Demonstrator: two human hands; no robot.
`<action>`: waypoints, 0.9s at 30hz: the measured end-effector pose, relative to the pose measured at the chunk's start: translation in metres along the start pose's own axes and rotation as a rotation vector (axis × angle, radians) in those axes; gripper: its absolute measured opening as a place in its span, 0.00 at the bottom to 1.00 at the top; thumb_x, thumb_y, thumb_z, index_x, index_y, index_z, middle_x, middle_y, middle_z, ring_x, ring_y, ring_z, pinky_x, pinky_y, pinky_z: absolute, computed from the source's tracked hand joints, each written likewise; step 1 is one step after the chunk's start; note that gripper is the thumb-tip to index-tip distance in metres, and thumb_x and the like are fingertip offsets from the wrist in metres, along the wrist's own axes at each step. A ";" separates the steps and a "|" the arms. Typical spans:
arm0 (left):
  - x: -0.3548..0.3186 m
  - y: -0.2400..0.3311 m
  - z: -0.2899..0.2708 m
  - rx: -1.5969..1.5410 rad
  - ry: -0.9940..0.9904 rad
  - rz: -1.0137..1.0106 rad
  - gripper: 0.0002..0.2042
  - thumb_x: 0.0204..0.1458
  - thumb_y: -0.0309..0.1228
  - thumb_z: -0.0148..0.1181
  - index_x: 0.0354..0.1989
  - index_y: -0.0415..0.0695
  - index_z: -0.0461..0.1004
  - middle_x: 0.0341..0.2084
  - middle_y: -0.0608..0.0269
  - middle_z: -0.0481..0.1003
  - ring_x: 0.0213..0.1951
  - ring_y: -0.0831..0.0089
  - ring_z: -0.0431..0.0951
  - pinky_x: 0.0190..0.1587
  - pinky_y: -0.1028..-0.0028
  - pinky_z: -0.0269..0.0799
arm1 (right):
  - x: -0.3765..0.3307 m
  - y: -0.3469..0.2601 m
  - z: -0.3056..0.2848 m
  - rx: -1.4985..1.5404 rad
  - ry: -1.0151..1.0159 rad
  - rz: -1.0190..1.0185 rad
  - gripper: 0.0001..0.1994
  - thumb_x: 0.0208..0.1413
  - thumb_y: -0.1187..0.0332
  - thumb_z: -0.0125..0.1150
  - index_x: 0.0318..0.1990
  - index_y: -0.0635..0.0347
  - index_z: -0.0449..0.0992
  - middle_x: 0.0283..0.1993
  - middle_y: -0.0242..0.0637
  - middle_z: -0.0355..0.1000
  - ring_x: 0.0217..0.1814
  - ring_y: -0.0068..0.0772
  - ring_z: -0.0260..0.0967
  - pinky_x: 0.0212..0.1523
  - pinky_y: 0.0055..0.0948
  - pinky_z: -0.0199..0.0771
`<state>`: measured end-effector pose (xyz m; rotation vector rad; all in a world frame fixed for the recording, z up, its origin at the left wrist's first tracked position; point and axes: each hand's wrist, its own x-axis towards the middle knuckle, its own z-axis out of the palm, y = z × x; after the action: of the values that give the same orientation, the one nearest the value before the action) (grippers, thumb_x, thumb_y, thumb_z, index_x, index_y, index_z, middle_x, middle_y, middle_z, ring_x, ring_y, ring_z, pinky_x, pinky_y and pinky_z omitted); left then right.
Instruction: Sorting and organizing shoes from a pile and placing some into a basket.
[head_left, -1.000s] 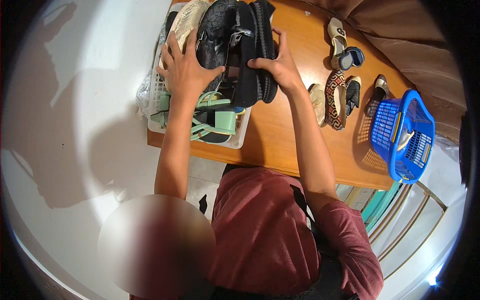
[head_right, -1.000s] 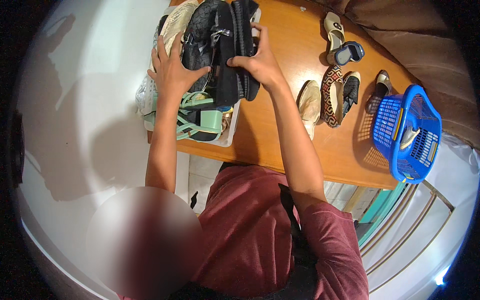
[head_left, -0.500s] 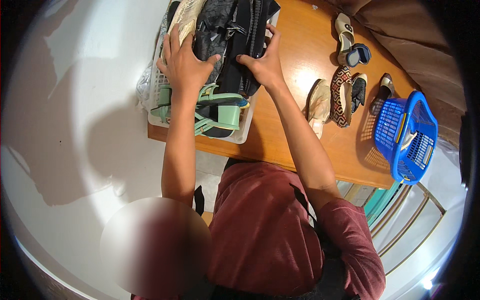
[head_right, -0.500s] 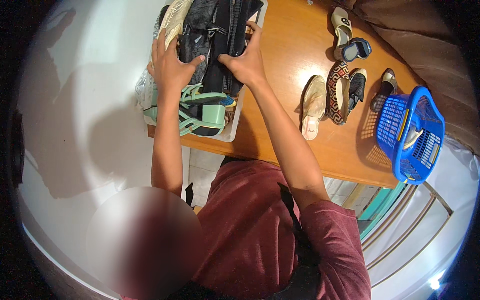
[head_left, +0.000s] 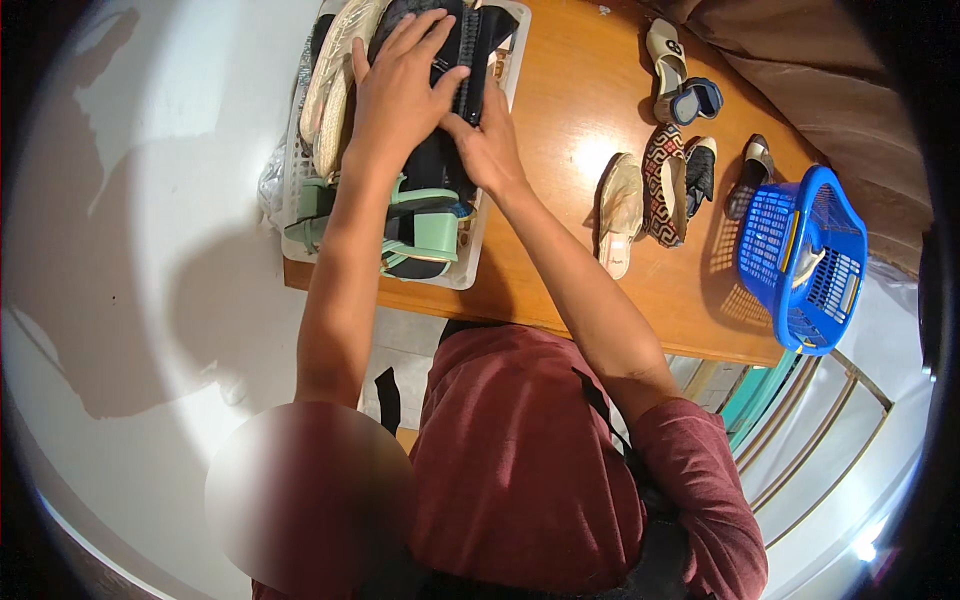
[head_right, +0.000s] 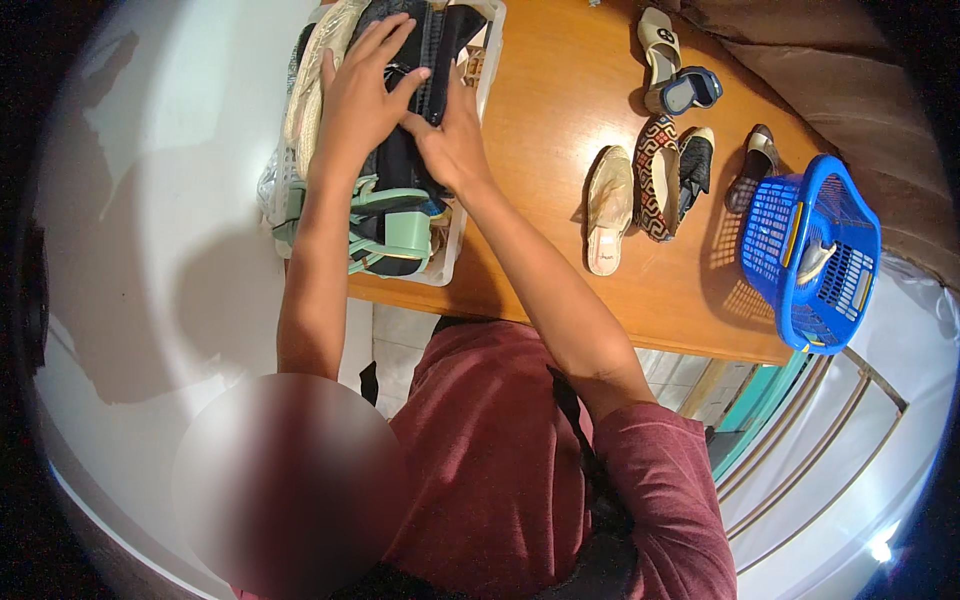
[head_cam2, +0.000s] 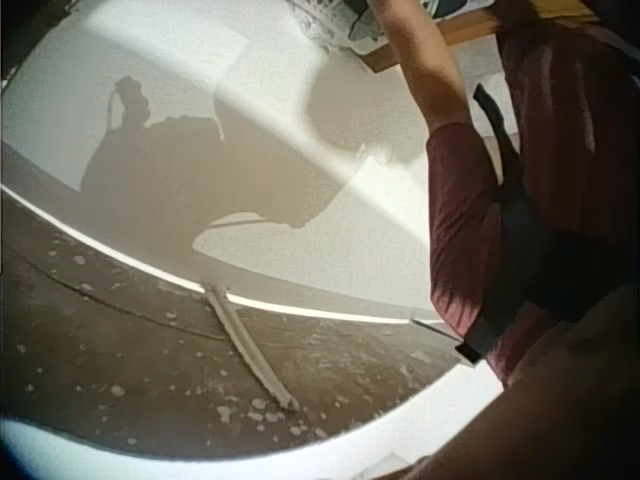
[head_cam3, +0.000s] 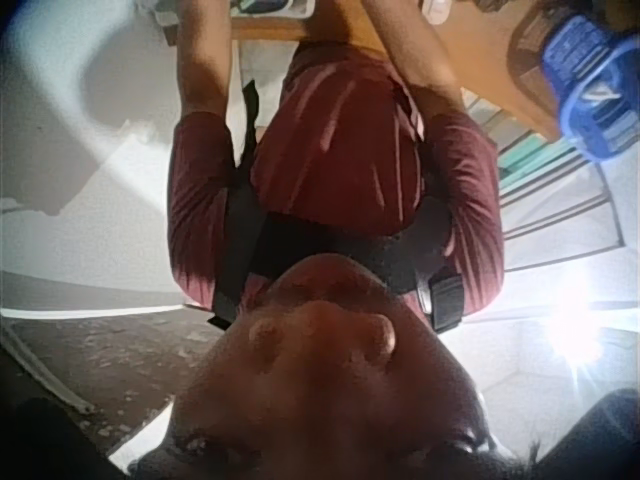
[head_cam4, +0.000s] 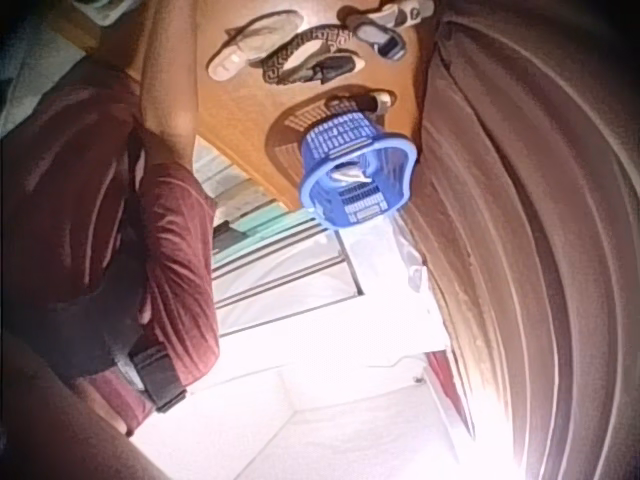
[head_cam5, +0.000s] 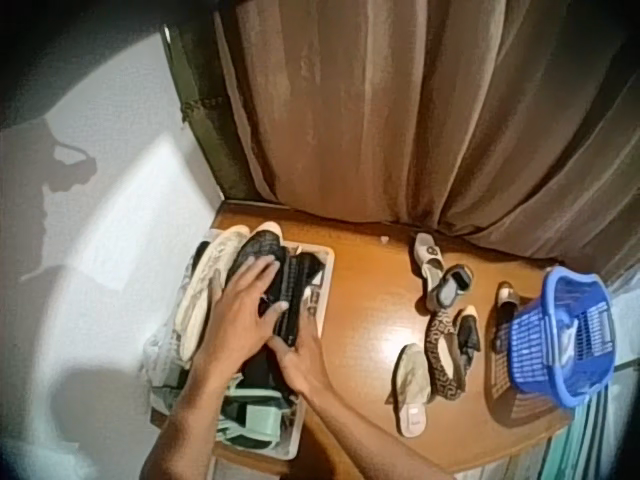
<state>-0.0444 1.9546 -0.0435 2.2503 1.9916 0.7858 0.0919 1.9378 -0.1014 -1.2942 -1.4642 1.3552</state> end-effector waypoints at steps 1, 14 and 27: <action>0.003 -0.004 0.001 -0.004 0.000 0.008 0.29 0.55 0.38 0.68 0.67 0.52 0.71 0.67 0.68 0.70 0.68 0.60 0.68 0.72 0.41 0.46 | 0.001 0.001 0.002 -0.011 -0.015 0.005 0.46 0.57 0.58 0.68 0.76 0.70 0.48 0.68 0.64 0.58 0.72 0.60 0.58 0.72 0.43 0.59; 0.000 -0.018 0.004 -0.066 0.095 0.025 0.25 0.52 0.40 0.71 0.59 0.51 0.79 0.62 0.68 0.76 0.64 0.55 0.72 0.68 0.58 0.63 | -0.009 -0.005 0.011 -0.257 0.166 -0.060 0.45 0.60 0.47 0.65 0.73 0.71 0.55 0.65 0.63 0.56 0.66 0.65 0.58 0.67 0.51 0.61; -0.072 0.023 -0.022 -0.016 0.122 -0.174 0.16 0.53 0.32 0.69 0.52 0.54 0.84 0.69 0.63 0.65 0.72 0.56 0.60 0.73 0.45 0.47 | -0.030 -0.006 -0.002 -0.331 0.227 -0.126 0.52 0.54 0.55 0.71 0.78 0.66 0.43 0.70 0.63 0.50 0.71 0.66 0.48 0.72 0.55 0.53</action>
<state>-0.0356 1.8761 -0.0411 2.0301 2.1886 0.9366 0.0989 1.9097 -0.0924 -1.4791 -1.6235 0.8763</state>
